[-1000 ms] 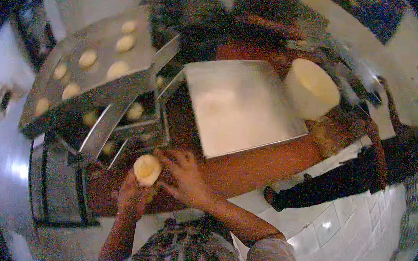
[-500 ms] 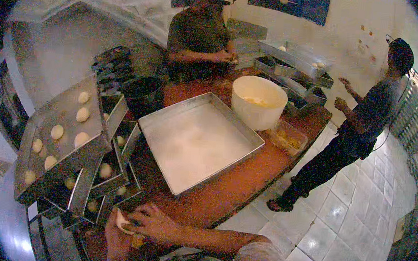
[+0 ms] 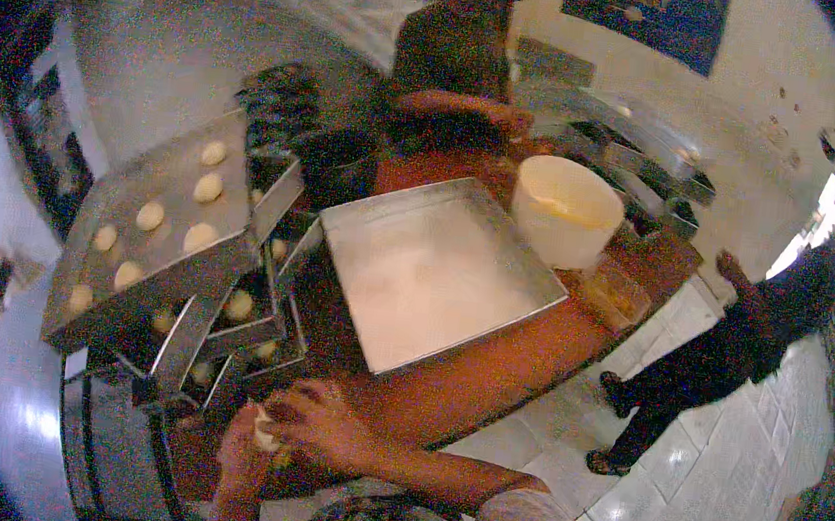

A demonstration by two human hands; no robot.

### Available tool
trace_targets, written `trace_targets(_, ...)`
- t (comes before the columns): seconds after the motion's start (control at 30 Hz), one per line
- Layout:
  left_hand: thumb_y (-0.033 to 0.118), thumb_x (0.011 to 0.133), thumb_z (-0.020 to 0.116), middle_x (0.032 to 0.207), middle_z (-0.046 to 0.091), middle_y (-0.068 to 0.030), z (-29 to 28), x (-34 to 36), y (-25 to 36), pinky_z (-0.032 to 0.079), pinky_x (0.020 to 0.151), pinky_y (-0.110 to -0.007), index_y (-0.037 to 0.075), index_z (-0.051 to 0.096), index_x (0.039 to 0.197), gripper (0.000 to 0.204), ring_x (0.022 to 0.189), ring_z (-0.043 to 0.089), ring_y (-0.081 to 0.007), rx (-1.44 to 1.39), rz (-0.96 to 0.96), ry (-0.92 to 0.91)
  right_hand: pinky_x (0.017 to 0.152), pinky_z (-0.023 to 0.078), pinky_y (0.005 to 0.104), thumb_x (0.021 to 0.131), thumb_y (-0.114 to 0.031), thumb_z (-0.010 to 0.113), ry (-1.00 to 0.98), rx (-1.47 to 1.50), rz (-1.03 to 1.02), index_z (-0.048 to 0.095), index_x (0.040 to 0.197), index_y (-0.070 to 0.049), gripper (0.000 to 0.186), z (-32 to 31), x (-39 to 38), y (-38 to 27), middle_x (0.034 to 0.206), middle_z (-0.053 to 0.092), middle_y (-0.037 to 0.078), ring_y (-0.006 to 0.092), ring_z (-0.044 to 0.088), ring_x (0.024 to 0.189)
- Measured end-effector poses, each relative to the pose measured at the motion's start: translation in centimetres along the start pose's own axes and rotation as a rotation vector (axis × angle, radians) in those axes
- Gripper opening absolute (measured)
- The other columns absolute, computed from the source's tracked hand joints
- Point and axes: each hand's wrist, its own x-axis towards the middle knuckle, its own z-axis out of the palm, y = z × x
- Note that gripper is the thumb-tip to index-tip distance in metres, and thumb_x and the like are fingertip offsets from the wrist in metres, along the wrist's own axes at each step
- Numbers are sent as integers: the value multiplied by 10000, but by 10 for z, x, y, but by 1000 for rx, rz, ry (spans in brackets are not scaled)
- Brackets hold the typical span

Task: The person prepares bread by greasing metal baking pans with a brush, filling pieces of dough with a yellow substance by hand, and arranging the filled dough portions onto the pans.

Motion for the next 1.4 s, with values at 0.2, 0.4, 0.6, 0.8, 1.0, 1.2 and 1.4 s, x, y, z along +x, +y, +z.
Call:
trace_targets(0.2, 406, 925, 396, 894, 581, -71, -9, 1, -32, 455, 669, -283, 5, 551, 1005, 437, 775, 563, -145, 898, 650, 74, 883, 342, 355, 761, -154, 654, 97, 776, 469, 647, 846, -71, 119, 7, 16, 8, 1065, 529, 65, 221, 454, 1030)
trace_targets(0.4, 512, 903, 341, 1106, 536, -153, -40, -6, 16, 381, 890, -290, -40, 518, 1112, 617, 1013, 512, -243, 687, -72, -72, 799, 405, 312, 701, -95, 665, -52, 18, -23, 620, 987, -96, 289, -10, 19, -30, 1005, 571, 77, 234, 523, 953)
trace_targets(0.6, 661, 832, 269, 1258, 449, -149, -21, 1, 29, 358, 943, -326, 56, 266, 1349, 795, 1139, 439, -234, 105, 112, -570, 772, 462, 319, 739, -133, 662, -430, 543, 63, 597, 994, -106, 264, 7, 20, -26, 1023, 571, 64, 258, 556, 907)
trace_targets(0.8, 132, 747, 680, 1176, 504, -71, -32, 1, -6, 461, 828, -289, 111, 275, 1343, 721, 1000, 527, -156, 26, 381, -264, 790, 456, 297, 780, -189, 659, 65, 1613, 1089, 612, 923, -30, 219, 16, 44, -20, 904, 624, 29, 142, 568, 854)
trace_targets(1.0, 138, 700, 740, 879, 541, -54, -18, -2, 8, 408, 827, -291, 53, 542, 882, 282, 899, 524, -131, 304, 315, 289, 827, 450, 330, 843, -175, 564, -211, 793, 818, 602, 1047, -40, 248, 38, 24, 4, 956, 631, 100, 240, 592, 869)
trace_targets(1.2, 144, 556, 747, 867, 550, -139, -63, 17, -34, 418, 809, -401, 33, 543, 994, 496, 896, 534, -312, 471, 656, 282, 881, 394, 424, 676, -148, 706, -175, 184, -182, 503, 1162, -100, 528, 23, 66, -39, 1207, 463, 144, 329, 471, 1060)
trace_targets(1.4, 201, 623, 713, 911, 534, -155, -71, 8, 9, 419, 778, -424, 35, 527, 1051, 496, 882, 511, -355, 1020, 1017, 64, 884, 398, 408, 683, -115, 689, -777, 496, -132, 554, 1097, -106, 436, -25, 127, -24, 1128, 506, 138, 311, 482, 1068)
